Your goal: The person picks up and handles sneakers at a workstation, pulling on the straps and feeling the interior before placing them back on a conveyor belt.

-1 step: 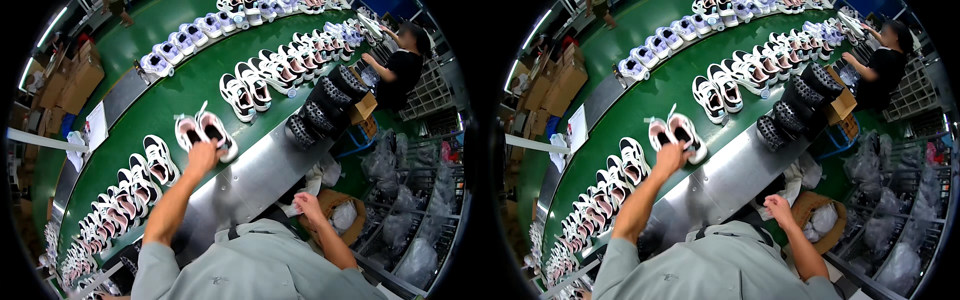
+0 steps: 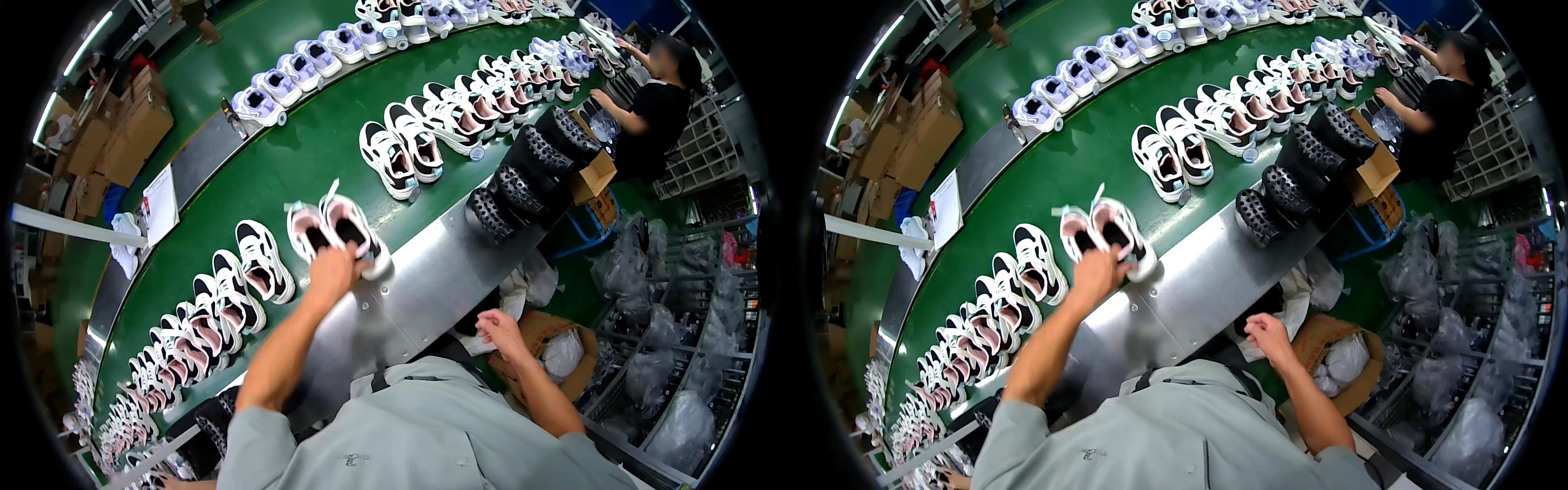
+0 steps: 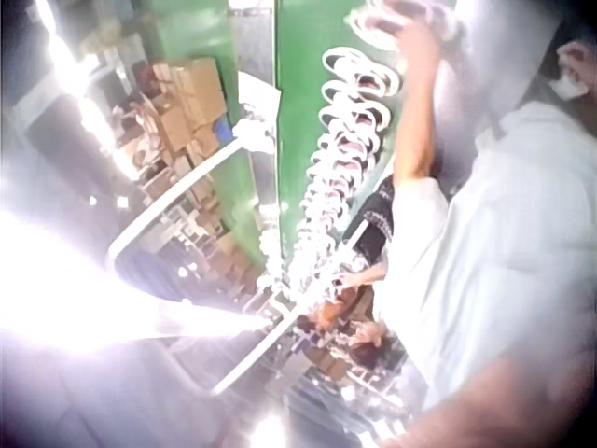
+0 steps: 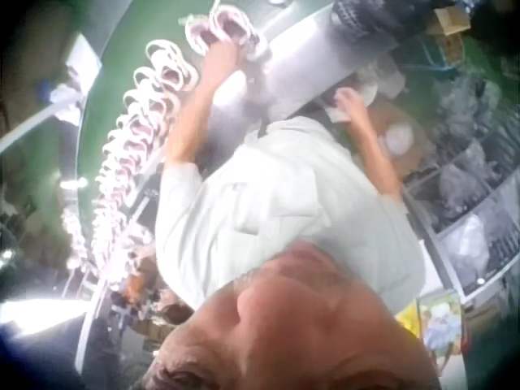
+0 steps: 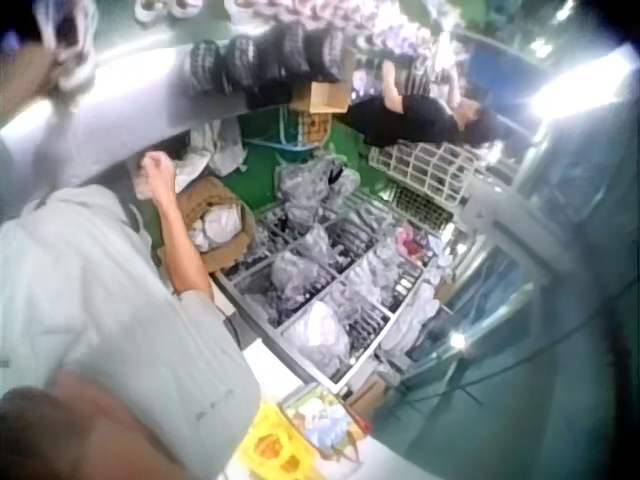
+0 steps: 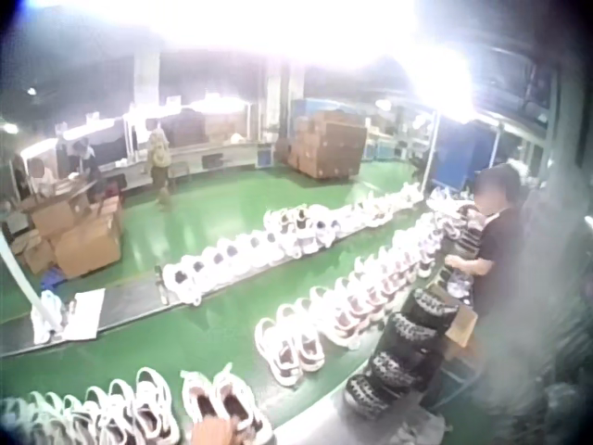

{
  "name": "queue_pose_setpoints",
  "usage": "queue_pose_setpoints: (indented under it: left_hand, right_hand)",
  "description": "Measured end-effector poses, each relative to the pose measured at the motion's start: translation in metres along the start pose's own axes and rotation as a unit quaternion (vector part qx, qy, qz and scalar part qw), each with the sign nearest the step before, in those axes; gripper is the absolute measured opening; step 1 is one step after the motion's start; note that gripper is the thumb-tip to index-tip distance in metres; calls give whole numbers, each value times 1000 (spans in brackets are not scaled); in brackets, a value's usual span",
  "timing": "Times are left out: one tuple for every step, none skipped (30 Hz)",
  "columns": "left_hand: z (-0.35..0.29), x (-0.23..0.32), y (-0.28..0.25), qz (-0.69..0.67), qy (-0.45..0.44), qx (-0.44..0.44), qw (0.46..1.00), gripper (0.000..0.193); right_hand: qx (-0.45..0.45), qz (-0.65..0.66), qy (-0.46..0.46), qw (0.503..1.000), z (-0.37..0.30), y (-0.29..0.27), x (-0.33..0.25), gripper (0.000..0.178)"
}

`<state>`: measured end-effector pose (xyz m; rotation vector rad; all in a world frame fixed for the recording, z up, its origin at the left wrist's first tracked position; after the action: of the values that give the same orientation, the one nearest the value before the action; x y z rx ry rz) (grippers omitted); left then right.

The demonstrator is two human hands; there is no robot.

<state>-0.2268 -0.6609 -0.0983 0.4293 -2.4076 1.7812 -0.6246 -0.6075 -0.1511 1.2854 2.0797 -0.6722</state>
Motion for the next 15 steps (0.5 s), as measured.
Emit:
queue_pose_setpoints:
  left_hand:
    - [-29,8,10,9,-7,-1,1000,48]
    - [-58,15,22,8,-9,10,1000,45]
    - [-84,21,32,8,-12,21,1000,42]
    - [-110,29,39,-4,-26,31,999,40]
    - [-131,35,44,-18,-40,42,998,39]
    - [-146,39,46,-17,-47,44,998,39]
    - [-159,43,49,-27,-51,42,997,39]
    - [-171,46,51,-38,-59,38,997,39]
    - [-168,46,53,-39,-68,38,996,39]
    - [-161,48,53,-52,-22,50,997,42]
    - [-174,60,63,-71,16,41,997,44]
    - [-170,68,61,-80,25,10,996,47]
    - [-168,78,56,-90,36,-19,995,49]
    - [-167,84,54,-77,14,-38,996,48]
    - [-171,92,49,-74,11,-35,997,48]
  right_hand:
    - [-4,2,-5,1000,9,1,-9,23]
    - [-15,-26,-17,999,18,4,-17,24]
    - [-27,-54,-29,998,26,9,-25,25]
    - [-33,-54,-32,997,34,12,-31,25]
    - [-46,-91,-65,993,40,18,-40,27]
    - [-60,-129,-98,985,47,24,-47,29]
    - [-65,-130,-99,984,57,30,-42,29]
    - [-81,-151,-147,974,65,42,-42,32]
    - [-96,-171,-195,961,72,54,-43,34]
    - [-128,-195,-207,950,62,80,-72,39]
    - [-171,-212,-198,942,38,101,-81,44]
    - [-181,-210,-196,940,33,113,-80,44]
    - [-165,-252,-228,926,28,122,-83,47]
    - [-146,-294,-264,907,25,127,-88,50]
    - [-149,-293,-268,906,23,131,-88,50]
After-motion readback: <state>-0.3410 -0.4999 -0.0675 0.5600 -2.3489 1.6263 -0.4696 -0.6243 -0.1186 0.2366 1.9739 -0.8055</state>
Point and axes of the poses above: each hand's wrist, its own z-axis towards the middle knuckle, its own y-axis out of the palm, x = y × z, the point moved 6 cm from there along z, towards the middle knuckle, and after that the axes turned 4 degrees about -x, right-handed, at the moved point
